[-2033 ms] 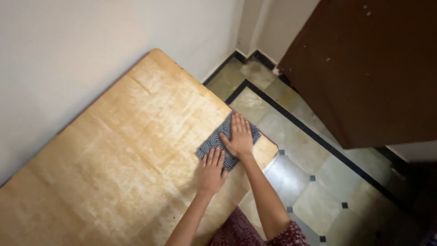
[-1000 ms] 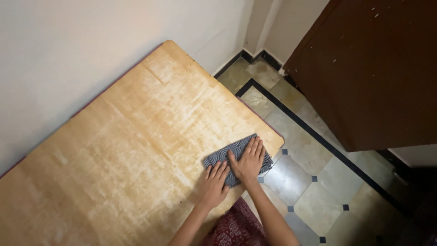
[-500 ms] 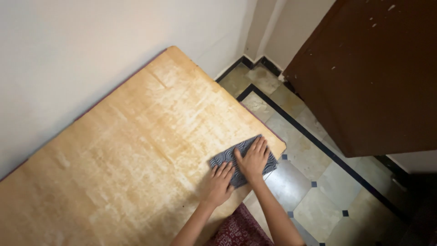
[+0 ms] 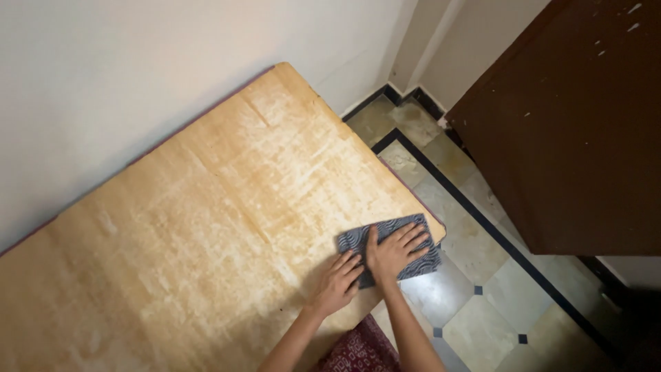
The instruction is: The person wipes the surface of a wooden table using a patterned cloth, moving the cloth back and forth across the tabletop. The person then wipes the side edge of the table and the wooden legs underneath.
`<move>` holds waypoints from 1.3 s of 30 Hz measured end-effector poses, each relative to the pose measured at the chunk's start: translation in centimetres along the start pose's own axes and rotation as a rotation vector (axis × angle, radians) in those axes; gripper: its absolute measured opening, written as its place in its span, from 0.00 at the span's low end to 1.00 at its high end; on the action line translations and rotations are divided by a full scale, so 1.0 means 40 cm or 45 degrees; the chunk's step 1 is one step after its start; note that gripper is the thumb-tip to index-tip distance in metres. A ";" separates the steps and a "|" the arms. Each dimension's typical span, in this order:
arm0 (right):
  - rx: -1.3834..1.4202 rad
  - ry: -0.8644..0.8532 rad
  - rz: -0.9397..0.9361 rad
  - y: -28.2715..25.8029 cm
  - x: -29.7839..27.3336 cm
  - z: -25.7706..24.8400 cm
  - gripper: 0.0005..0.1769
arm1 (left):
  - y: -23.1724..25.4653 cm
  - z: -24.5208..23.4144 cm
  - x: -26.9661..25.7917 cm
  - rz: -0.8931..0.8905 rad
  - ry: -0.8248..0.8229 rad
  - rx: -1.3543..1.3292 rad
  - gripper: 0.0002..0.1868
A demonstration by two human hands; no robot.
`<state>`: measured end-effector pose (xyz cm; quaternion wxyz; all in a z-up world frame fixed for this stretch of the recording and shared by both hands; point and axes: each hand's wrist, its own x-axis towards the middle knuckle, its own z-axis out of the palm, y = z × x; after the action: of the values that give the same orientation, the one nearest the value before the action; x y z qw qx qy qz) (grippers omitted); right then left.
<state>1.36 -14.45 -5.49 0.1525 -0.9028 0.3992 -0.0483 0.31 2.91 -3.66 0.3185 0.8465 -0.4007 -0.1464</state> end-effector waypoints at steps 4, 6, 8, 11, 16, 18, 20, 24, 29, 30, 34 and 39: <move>-0.008 -0.009 -0.061 -0.045 0.094 -0.009 0.60 | 0.008 -0.020 -0.011 -0.025 0.224 0.024 0.19; -0.022 -0.087 -0.141 -0.094 0.144 -0.018 0.60 | 0.016 -0.039 -0.023 -0.164 0.362 -0.069 0.18; -0.007 -0.221 -0.231 -0.162 0.175 -0.022 0.61 | 0.008 -0.060 -0.023 -0.291 0.471 -0.098 0.19; -0.051 -0.254 -0.580 -0.280 0.138 0.008 0.63 | -0.003 -0.091 -0.045 -0.427 0.594 -0.077 0.21; -0.052 -0.516 -1.307 -0.391 -0.079 0.117 0.62 | -0.016 -0.141 -0.092 -0.491 0.833 0.005 0.21; 0.108 -0.295 -1.494 -0.367 -0.131 0.139 0.58 | -0.026 -0.157 -0.101 -0.475 0.842 0.084 0.22; 0.160 -0.332 -1.444 -0.343 -0.129 0.136 0.52 | -0.027 -0.164 -0.107 -0.485 0.826 0.093 0.22; 0.159 -0.344 -1.028 -0.266 0.068 0.062 0.49 | -0.024 -0.165 -0.111 -0.521 0.760 0.051 0.21; -0.056 -0.257 -0.639 -0.111 0.222 -0.005 0.54 | -0.016 -0.122 -0.139 -0.524 0.688 0.035 0.20; -0.064 -0.245 -0.514 -0.079 0.221 -0.014 0.55 | -0.014 -0.120 -0.149 -0.502 0.672 0.062 0.21; -0.093 -0.138 -0.174 0.001 0.181 -0.022 0.55 | -0.011 -0.134 -0.205 -0.508 0.564 0.057 0.23; -0.150 -0.082 -0.038 -0.023 0.013 -0.027 0.58 | -0.029 -0.174 -0.280 -0.542 0.395 -0.050 0.27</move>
<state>2.11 -14.51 -4.19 0.1111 -0.9172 0.3825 0.0022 -2.63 15.06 0.76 0.3545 0.9177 -0.1571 -0.0861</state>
